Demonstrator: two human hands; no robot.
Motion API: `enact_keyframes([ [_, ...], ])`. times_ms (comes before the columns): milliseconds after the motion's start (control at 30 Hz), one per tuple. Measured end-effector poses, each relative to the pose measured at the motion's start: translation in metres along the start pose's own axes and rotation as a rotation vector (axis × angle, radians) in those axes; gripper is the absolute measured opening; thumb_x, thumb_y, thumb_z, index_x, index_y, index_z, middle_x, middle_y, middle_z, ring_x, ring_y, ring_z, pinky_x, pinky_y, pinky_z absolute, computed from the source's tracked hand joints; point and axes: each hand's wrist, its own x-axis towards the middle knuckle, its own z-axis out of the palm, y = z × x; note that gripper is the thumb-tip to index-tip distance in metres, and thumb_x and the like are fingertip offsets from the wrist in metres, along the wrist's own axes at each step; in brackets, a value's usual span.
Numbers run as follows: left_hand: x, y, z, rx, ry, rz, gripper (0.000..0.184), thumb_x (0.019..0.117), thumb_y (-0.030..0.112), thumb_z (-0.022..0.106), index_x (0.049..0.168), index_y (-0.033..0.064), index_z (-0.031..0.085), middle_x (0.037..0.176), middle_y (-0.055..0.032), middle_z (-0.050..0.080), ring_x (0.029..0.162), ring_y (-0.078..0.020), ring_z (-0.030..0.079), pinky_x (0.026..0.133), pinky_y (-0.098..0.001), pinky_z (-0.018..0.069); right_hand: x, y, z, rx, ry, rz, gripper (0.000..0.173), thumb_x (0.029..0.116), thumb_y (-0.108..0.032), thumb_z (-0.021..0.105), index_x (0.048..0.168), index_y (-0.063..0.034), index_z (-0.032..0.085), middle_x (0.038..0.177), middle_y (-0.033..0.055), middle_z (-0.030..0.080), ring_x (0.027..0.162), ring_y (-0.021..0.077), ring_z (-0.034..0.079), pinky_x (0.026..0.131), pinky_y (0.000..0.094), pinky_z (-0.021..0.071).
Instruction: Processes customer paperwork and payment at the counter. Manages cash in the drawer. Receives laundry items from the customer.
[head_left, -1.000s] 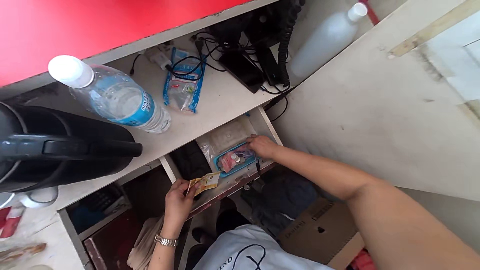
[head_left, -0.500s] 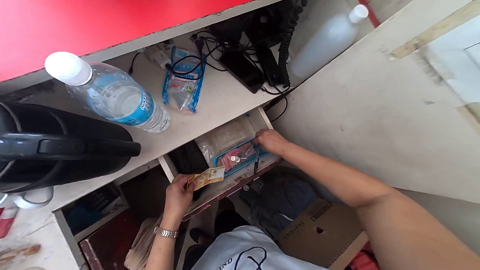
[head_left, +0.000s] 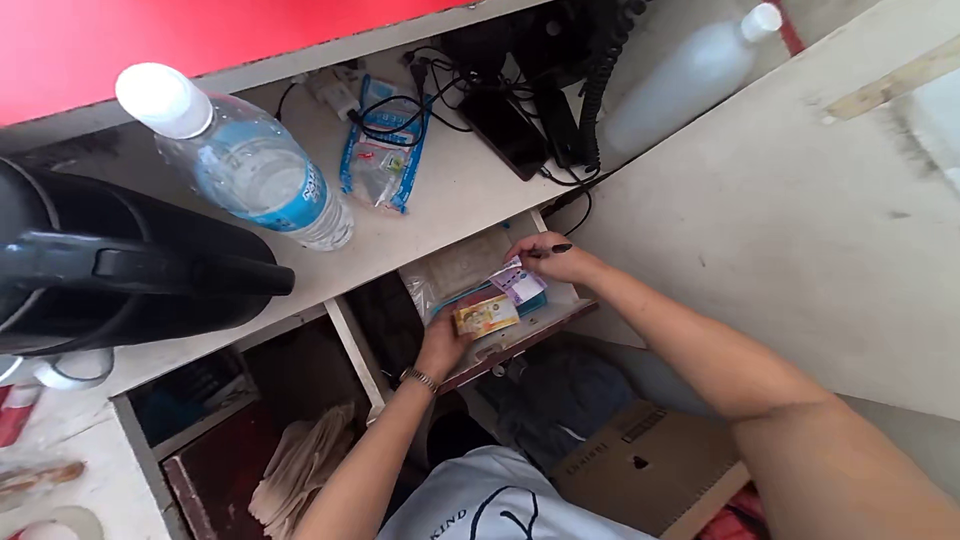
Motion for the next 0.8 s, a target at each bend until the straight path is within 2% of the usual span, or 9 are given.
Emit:
enact_keyframes([
  [67, 0.002, 0.004, -0.001, 0.006, -0.043, 0.002, 0.089, 0.0913, 0.027, 0.078, 0.158, -0.0054, 0.029, 0.148, -0.0279, 0.050, 0.135, -0.0357, 0.054, 0.115, -0.0450, 0.0427, -0.007, -0.006, 0.003, -0.016, 0.002, -0.030, 0.015, 0.1000, -0.004, 0.061, 0.108, -0.0024, 0.074, 0.085, 0.0084, 0.070, 0.071, 0.0137, 0.064, 0.068, 0.0326, 0.0549],
  [200, -0.018, -0.003, -0.020, 0.075, 0.139, -0.050, 0.053, 0.0983, 0.023, 0.069, 0.141, -0.0055, 0.053, 0.128, -0.0245, 0.062, 0.109, -0.0318, 0.068, 0.098, -0.0444, 0.0549, -0.019, -0.015, 0.004, -0.096, -0.075, -0.035, 0.015, 0.0971, -0.018, 0.072, 0.095, -0.0025, 0.073, 0.081, 0.0071, 0.069, 0.073, 0.0141, 0.065, 0.072, 0.0334, 0.0549],
  [300, -0.008, -0.020, -0.015, 0.079, 0.044, -0.278, 0.065, 0.0981, 0.029, 0.069, 0.147, -0.0052, 0.042, 0.125, -0.0244, 0.065, 0.116, -0.0358, 0.065, 0.104, -0.0503, 0.0502, -0.010, -0.012, 0.018, -0.378, -0.180, -0.001, 0.013, 0.0954, -0.014, 0.073, 0.100, -0.0037, 0.078, 0.097, 0.0136, 0.074, 0.094, 0.0285, 0.071, 0.090, 0.0525, 0.0551],
  [367, 0.009, -0.026, -0.010, 0.034, -0.027, -0.359, 0.069, 0.0988, 0.029, 0.068, 0.150, -0.0054, 0.037, 0.129, -0.0250, 0.064, 0.122, -0.0359, 0.063, 0.107, -0.0505, 0.0473, -0.001, -0.009, 0.034, -0.595, -0.238, -0.051, 0.013, 0.0941, -0.008, 0.070, 0.103, -0.0083, 0.080, 0.105, 0.0137, 0.074, 0.102, 0.0333, 0.070, 0.092, 0.0582, 0.0540],
  [433, 0.020, -0.025, -0.009, 0.048, -0.043, -0.342, 0.058, 0.0991, 0.023, 0.065, 0.145, -0.0052, 0.045, 0.130, -0.0249, 0.064, 0.121, -0.0349, 0.063, 0.107, -0.0504, 0.0478, 0.007, -0.007, 0.048, -0.756, -0.296, -0.098, 0.014, 0.0944, -0.006, 0.068, 0.104, -0.0085, 0.078, 0.107, 0.0139, 0.073, 0.105, 0.0351, 0.069, 0.091, 0.0576, 0.0534],
  [533, 0.017, -0.020, -0.013, 0.022, -0.013, -0.305, 0.044, 0.0947, 0.021, 0.068, 0.130, -0.0035, 0.060, 0.118, -0.0218, 0.068, 0.109, -0.0316, 0.068, 0.098, -0.0496, 0.0533, 0.020, 0.006, 0.065, -0.794, -0.278, -0.197, 0.018, 0.0952, -0.003, 0.065, 0.110, -0.0046, 0.075, 0.108, 0.0159, 0.072, 0.107, 0.0366, 0.068, 0.092, 0.0546, 0.0542],
  [633, -0.001, -0.007, -0.015, 0.009, 0.044, -0.249, 0.038, 0.0943, 0.020, 0.067, 0.124, -0.0024, 0.063, 0.107, -0.0173, 0.071, 0.097, -0.0271, 0.070, 0.092, -0.0467, 0.0552, 0.030, 0.016, 0.076, -0.802, -0.252, -0.225, 0.027, 0.0948, 0.000, 0.064, 0.121, -0.0058, 0.068, 0.110, 0.0166, 0.072, 0.108, 0.0372, 0.068, 0.089, 0.0540, 0.0558],
  [700, -0.013, 0.008, -0.016, 0.027, 0.082, -0.218, 0.034, 0.0943, 0.022, 0.067, 0.120, -0.0014, 0.064, 0.097, -0.0134, 0.071, 0.089, -0.0237, 0.069, 0.087, -0.0441, 0.0555, 0.033, 0.025, 0.078, -0.817, -0.227, -0.263, 0.026, 0.0936, -0.001, 0.067, 0.119, -0.0056, 0.070, 0.108, 0.0154, 0.072, 0.105, 0.0362, 0.069, 0.087, 0.0523, 0.0567],
  [800, -0.022, 0.028, -0.024, 0.022, 0.099, -0.139, 0.028, 0.0946, 0.022, 0.067, 0.113, 0.0003, 0.066, 0.089, -0.0106, 0.069, 0.080, -0.0210, 0.067, 0.080, -0.0418, 0.0552, 0.036, 0.028, 0.071, -0.783, -0.173, -0.293, 0.015, 0.0904, -0.004, 0.071, 0.104, -0.0057, 0.075, 0.100, 0.0134, 0.072, 0.100, 0.0343, 0.069, 0.085, 0.0519, 0.0570],
])
